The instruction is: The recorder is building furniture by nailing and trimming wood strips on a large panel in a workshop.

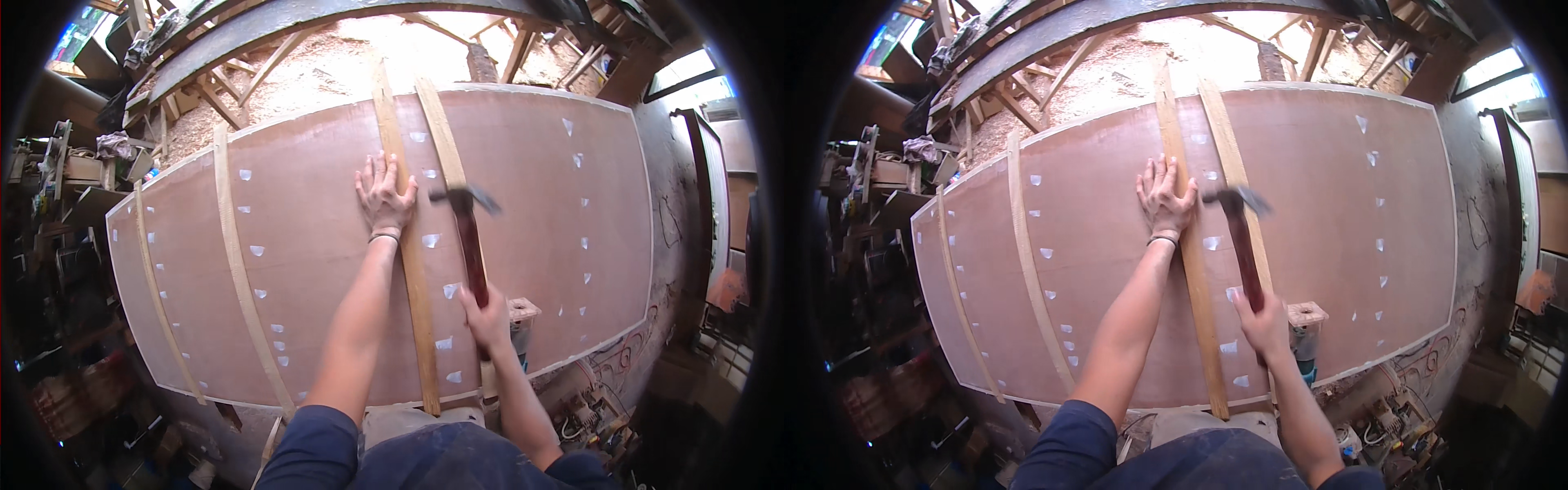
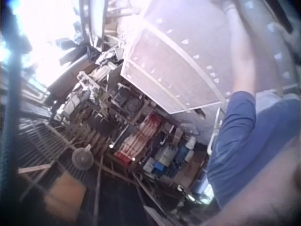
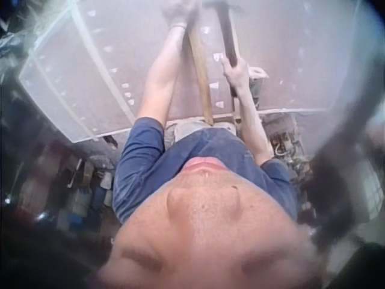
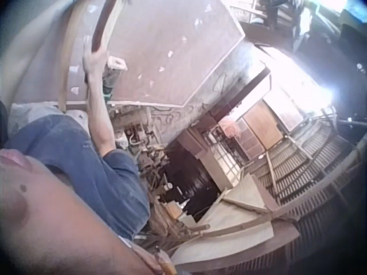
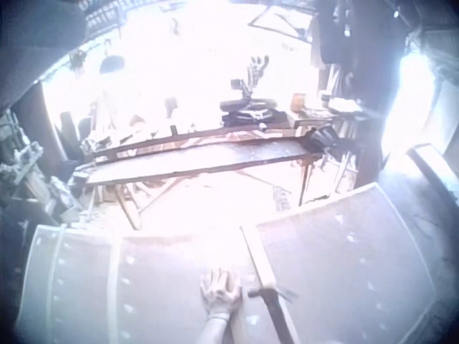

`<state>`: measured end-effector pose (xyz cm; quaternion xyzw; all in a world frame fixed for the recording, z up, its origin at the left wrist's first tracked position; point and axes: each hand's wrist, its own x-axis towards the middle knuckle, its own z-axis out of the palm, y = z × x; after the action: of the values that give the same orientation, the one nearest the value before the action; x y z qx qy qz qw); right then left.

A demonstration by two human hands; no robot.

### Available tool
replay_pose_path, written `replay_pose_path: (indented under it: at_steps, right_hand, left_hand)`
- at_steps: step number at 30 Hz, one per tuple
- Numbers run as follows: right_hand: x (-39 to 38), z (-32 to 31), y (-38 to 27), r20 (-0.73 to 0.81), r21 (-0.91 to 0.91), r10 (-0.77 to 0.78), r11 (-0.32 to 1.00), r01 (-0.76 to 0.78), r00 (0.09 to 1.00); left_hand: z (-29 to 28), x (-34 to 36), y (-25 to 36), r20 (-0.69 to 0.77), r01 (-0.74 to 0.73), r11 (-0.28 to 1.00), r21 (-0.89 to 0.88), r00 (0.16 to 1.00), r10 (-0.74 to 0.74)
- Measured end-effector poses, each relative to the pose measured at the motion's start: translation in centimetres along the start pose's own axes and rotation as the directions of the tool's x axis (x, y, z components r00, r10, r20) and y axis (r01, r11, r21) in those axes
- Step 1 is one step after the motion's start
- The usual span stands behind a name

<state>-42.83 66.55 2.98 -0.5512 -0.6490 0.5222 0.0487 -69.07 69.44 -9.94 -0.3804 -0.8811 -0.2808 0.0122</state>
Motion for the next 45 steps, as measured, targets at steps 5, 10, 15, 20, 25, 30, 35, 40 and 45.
replay_pose_path:
  at_steps: [5, 10, 15, 20, 25, 30, 35, 40, 45]
  right_hand:
    - [-12.4, -6.8, 8.6, -0.116, 0.180, 0.257, 0.955, -0.234, 0.960]
    - [-13.9, -13.5, 15.2, -0.325, 0.416, 0.272, 0.901, -0.121, 0.906]
    - [-11.0, -19.7, 26.0, -0.295, 0.132, 0.316, 0.948, -0.289, 0.902]
    - [-9.5, -17.2, 24.3, -0.594, -0.498, -0.183, 0.849, -0.179, 0.784]
    - [-11.0, -7.9, 20.6, -0.180, -0.294, -0.240, 0.939, 0.180, 0.954]
    - [-10.1, -8.2, 20.6, -0.147, -0.118, -0.065, 0.992, 0.048, 0.987]
    - [-12.8, -12.8, 22.3, -0.029, -0.190, -0.022, 0.982, 0.016, 0.999]
    - [-22.8, -18.9, 26.3, 0.000, -0.123, -0.065, 0.990, 0.065, 0.998]
    - [-31.7, -25.0, 31.5, -0.201, -0.015, 0.023, 1.000, -0.027, 0.979]
  left_hand:
    - [0.3, 0.1, 0.9, -0.015, -0.005, 0.998, -0.067, 1.000, 0.004]
    - [-1.2, -2.2, 0.1, -0.045, -0.010, 0.981, -0.196, 0.999, 0.001]
    - [-4.7, -16.2, 6.5, -0.084, -0.103, 0.918, -0.383, 0.994, 0.077]
    - [-10.5, -32.4, 14.3, 0.604, 0.444, 0.805, -0.394, 0.785, -0.137]
    - [-8.1, -37.0, 16.8, 0.593, 0.469, 0.878, -0.098, 0.736, -0.327]
    - [-7.0, -37.2, 18.2, 0.513, 0.408, 0.911, 0.056, 0.771, -0.377]
    - [-7.2, -38.7, 21.1, 0.507, 0.314, 0.941, 0.125, 0.795, -0.333]
    - [-5.6, -41.0, 18.8, 0.460, 0.342, 0.933, 0.114, 0.814, -0.354]
    - [-6.7, -39.1, 17.5, 0.815, 0.803, 0.391, -0.451, 0.549, -0.188]
